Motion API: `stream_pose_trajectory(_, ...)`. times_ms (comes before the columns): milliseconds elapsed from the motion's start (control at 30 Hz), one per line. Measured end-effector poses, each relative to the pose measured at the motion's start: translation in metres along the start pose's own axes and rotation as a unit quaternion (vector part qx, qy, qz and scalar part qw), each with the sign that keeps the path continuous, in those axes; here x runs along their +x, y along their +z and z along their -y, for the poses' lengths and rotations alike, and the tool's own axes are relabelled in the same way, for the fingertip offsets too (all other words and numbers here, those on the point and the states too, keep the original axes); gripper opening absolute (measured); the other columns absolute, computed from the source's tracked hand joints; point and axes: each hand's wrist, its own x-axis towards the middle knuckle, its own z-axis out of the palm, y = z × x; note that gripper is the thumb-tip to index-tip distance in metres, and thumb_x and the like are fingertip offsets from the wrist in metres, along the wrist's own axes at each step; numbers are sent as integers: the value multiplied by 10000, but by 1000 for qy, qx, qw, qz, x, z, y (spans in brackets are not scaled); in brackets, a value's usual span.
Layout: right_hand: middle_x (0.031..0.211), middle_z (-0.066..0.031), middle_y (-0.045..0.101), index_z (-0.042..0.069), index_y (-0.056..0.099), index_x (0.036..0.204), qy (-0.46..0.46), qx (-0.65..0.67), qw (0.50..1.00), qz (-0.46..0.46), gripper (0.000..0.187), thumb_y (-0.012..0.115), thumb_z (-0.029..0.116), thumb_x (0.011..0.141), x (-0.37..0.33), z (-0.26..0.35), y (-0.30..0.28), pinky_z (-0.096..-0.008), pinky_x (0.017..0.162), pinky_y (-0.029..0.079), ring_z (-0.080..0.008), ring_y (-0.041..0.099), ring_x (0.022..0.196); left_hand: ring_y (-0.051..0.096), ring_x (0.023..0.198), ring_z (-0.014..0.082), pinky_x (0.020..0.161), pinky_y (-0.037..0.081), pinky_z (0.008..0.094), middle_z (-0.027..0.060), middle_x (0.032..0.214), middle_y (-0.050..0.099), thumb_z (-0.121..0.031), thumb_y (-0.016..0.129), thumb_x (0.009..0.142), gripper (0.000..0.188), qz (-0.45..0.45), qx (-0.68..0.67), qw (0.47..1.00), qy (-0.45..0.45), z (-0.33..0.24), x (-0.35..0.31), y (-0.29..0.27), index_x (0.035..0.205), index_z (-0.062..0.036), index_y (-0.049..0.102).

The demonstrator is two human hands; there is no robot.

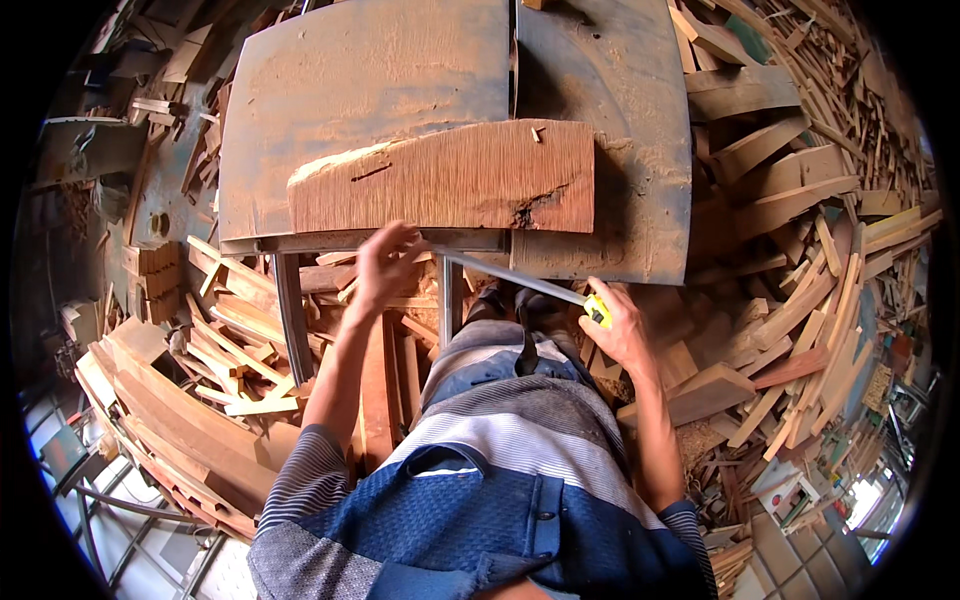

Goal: The person measures multiple pieces of wood using a tape measure while standing in a woodworking shop filled with wood scraps and machinery.

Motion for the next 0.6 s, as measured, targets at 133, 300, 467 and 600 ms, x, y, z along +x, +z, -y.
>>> stream_pose_trajectory(133, 1191, -302, 683, -11, 523, 1443, 133, -28, 987, -81, 695, 765, 294, 868, 0, -24, -10, -459, 954, 530, -425, 680, 1081, 385, 1476, 396, 1195, 336, 540, 198, 1439, 535, -335, 875, 785, 714, 35, 369, 913, 171, -15, 24, 14, 1349, -8, 584)
stream_pose_trajectory(300, 1382, -280, 610, 20, 503, 1485, 266, 27, 947, -180, 751, 730, 409, 885, 32, -90, -27, -431, 1057, 478, -386, 610, 1258, 207, 1541, 454, 1253, 191, 595, 185, 1549, 402, -547, 889, 668, 921, 91, 471, 858, 185, 14, 62, 0, 1372, -49, 567)
stream_pose_trajectory(467, 1435, -258, 543, 32, 519, 1459, 197, -151, 948, -201, 736, 783, 337, 844, 81, -116, -23, -469, 1093, 445, -413, 547, 1294, 246, 1522, 468, 1243, 213, 596, 207, 1530, 418, -575, 896, 632, 919, 45, 452, 862, 226, 21, 68, 10, 1307, -31, 590)
stream_pose_trajectory(600, 1442, -225, 536, 37, 534, 1443, 64, -241, 948, -200, 698, 810, 287, 852, 105, -99, -4, -497, 1069, 459, -440, 543, 1275, 342, 1483, 463, 1217, 277, 595, 197, 1462, 502, -565, 898, 628, 831, -1, 438, 859, 264, 38, 67, 9, 1212, -34, 640)
